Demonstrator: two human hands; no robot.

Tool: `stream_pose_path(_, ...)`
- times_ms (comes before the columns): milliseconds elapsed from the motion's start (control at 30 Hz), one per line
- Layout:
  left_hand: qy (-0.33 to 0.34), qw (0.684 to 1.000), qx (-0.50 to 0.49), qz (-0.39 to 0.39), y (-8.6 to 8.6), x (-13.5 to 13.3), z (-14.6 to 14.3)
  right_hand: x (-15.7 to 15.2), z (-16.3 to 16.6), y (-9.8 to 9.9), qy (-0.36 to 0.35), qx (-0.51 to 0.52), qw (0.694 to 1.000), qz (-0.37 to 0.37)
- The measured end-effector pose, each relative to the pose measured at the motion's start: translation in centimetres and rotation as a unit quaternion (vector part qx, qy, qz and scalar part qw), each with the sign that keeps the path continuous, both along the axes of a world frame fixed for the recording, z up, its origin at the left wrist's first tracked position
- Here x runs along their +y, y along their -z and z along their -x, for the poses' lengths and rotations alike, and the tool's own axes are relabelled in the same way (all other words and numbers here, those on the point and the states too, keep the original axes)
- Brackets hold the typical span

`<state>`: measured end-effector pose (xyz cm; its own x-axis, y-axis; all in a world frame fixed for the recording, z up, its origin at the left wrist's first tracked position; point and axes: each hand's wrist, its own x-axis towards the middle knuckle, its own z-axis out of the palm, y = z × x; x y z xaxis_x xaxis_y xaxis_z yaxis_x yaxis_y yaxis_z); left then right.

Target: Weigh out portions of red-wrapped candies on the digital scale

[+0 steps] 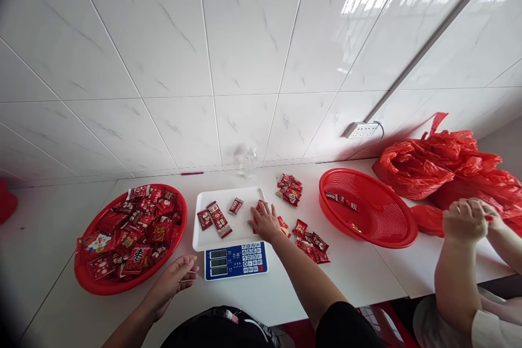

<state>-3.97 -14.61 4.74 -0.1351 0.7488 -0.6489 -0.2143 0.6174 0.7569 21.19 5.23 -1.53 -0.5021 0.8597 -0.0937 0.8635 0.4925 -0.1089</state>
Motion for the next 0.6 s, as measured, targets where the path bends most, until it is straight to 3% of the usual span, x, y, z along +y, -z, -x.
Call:
stream_pose_path(100, -0.012, 1.0, 0.01, 0.003, -0.1, -0.3, 0.5, 0.3, 0.5, -0.1, -0.003, -0.003, 0.999, -0.041)
stream_pose_path(333, -0.023, 0.999, 0.023, 0.021, 0.5, -0.9, 0.9, 1.0, 0.6, -0.6, 0.011, 0.011, 0.999, -0.032)
stream_pose_path(600, -0.004, 1.0, 0.02, 0.021, 0.8, -0.5, 0.5, 2.1, 0.5, -0.8, 0.144, 0.067, 0.987, 0.002)
